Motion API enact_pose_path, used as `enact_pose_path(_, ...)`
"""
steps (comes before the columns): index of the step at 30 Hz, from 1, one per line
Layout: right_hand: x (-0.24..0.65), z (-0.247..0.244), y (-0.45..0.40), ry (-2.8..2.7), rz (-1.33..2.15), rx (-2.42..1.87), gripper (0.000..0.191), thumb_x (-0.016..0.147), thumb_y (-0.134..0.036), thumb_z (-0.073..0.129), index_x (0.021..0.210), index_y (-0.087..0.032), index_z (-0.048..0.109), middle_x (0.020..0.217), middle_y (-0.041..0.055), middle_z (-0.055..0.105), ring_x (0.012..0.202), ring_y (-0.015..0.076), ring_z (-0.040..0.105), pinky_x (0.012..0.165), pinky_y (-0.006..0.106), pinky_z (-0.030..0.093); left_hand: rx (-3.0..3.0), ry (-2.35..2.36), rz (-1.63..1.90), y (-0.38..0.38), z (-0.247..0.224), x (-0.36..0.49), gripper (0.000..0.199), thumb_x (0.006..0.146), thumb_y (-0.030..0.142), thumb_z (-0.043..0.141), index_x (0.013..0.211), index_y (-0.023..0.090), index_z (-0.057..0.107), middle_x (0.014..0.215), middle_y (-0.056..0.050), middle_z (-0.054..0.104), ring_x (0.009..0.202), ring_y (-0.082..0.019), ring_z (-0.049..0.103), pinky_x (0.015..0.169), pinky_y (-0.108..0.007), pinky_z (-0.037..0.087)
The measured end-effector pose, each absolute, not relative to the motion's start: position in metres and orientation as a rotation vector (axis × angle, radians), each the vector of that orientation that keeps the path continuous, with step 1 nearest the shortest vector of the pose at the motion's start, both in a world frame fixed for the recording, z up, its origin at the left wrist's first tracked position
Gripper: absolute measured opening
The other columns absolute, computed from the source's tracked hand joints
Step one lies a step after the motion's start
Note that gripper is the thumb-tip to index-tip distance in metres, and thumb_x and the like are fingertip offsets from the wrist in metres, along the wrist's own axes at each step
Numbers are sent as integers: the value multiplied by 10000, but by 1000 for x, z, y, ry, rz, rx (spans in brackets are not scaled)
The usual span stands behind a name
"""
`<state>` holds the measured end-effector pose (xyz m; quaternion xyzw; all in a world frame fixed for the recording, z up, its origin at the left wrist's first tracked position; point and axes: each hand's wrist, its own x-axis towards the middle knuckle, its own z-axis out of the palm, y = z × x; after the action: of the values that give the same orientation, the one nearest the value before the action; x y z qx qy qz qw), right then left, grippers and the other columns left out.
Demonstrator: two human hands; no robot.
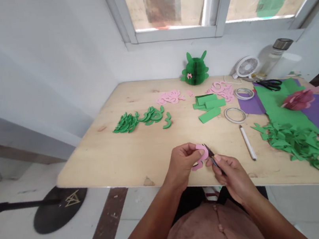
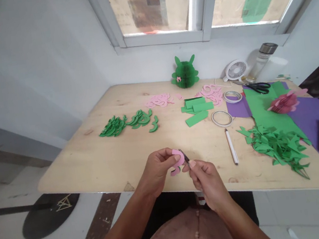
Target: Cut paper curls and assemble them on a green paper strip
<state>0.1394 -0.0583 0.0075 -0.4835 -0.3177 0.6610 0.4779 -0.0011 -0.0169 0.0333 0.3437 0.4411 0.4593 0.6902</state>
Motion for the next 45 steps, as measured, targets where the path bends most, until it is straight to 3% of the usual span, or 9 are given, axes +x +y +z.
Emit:
enact_pose_path(15,140,8,-61,-771,1624,-1161,373,771,-508,632,710,-141,618,481,-75,329,389,40,190,386,226,94,784,975,984,-16,37,-4,261,556,322,803,607,129,634,581,-16,635,488,-89,505,441,-194,355)
enact_pose_path(45,154,19,-63,-992,1569,-1268,393,804,-521,588,780,-134,652,479,-82,260,429,62,165,418,240,88,1002,925,788,-7,41,-18,188,656,294,736,674,134,640,704,-67,677,550,-96,529,478,-200,396)
